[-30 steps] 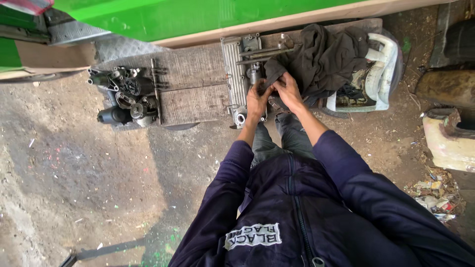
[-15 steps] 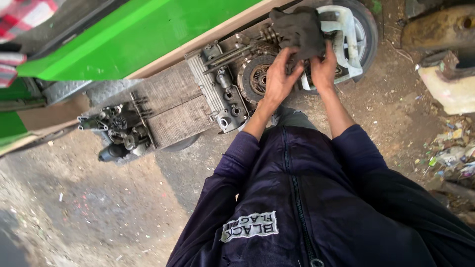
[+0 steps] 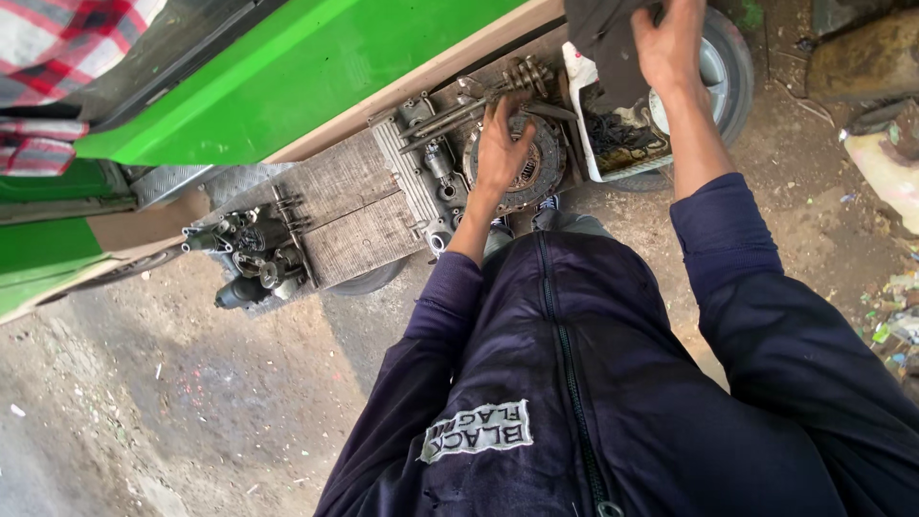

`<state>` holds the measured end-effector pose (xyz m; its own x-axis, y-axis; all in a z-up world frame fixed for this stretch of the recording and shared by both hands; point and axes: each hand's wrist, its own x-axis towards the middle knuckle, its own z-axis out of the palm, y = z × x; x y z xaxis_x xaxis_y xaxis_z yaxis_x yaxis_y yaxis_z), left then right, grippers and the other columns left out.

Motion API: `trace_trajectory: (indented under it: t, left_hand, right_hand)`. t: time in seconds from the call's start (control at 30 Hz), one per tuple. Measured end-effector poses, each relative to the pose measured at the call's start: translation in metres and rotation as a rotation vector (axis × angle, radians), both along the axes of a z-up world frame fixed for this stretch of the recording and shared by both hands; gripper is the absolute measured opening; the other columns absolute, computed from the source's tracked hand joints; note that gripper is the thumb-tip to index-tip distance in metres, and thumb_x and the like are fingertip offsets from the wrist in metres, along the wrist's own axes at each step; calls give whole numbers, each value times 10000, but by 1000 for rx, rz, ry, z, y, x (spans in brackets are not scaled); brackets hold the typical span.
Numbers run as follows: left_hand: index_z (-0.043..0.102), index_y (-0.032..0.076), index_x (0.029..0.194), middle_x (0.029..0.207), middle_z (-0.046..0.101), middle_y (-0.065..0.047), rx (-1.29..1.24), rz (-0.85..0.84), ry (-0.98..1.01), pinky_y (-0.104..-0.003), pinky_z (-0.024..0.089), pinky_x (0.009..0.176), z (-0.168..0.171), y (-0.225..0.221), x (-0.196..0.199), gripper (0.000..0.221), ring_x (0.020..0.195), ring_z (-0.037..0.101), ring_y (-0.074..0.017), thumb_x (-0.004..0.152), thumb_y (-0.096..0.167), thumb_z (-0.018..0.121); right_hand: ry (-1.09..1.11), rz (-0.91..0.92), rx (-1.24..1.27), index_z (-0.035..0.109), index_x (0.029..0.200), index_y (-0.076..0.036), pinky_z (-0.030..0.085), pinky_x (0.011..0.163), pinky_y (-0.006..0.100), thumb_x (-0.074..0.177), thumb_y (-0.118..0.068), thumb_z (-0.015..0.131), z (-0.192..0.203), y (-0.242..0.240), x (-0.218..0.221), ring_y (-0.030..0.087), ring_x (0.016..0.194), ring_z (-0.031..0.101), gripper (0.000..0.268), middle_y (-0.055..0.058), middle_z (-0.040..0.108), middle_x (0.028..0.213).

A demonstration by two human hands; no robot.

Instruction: The person cleans and adjusts components of a disassembled engine using a rag and a wrench. They wipe parts, loosen and tighten bolts on a circular component, and handle various engine pieces on a metal work surface.

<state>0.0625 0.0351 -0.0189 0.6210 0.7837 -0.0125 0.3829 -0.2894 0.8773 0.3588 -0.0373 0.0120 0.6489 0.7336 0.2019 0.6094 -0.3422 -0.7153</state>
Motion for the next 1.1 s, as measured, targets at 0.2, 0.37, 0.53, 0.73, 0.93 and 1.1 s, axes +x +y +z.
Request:
trace_trajectory:
  t: [0.2,0.37,0.53,0.73,0.93,1.1]
  left_hand:
    - [596,68,1314,1257,671,-232,-31,-12,180,-448,480,1059,-46,-17,-38,527,1220,611,-412,846,232,777]
    - [620,55,1297,1170,715,-216,-160,93,213,-427,531,952,-79,-32,-77,521,1110,683,-356,838,257,763]
    - [631,49,1286,1030,754,-176,-267,187,303,-407,566,884,-80,-60,-110,479,982,740,-330,861,246,733]
    - [644,94,1320,1057,771,-122,-384,373,186,-346,598,839,-52,-100,-140,409,918,771,-242,915,149,633]
    - [658,95,1305,1057,760,-124,-428,536,81,-328,606,865,-37,-108,-163,340,957,757,-191,973,166,635]
    - [680,107,1290,1086,781,-118,-375,533,-24,-347,591,879,-47,-101,-174,335,979,765,-214,960,154,648]
  right_hand:
    - [300,274,-481,81,1689,-210,184,1217,531,993,-232,730,-15,1,-76,403,1572,137,952,189,3,1744]
    - [341,574,-475,263,1625,-168,237,1253,490,982,-258,706,-50,-24,-143,386,1539,251,787,219,251,1670]
    - [411,707,-561,521,1464,-133,436,1142,429,976,-256,677,-77,-39,-155,302,1368,538,526,166,561,1476]
    - [551,693,-486,607,1351,-77,537,1018,376,1001,-178,623,-107,-50,-171,229,1198,657,365,117,663,1338]
    - [611,816,-394,631,1307,-47,559,961,340,1008,-135,621,-103,-45,-208,191,1103,698,312,81,728,1220]
    - [549,946,-435,642,1289,-41,563,948,325,1019,-122,621,-80,-30,-232,174,1063,707,283,67,740,1176]
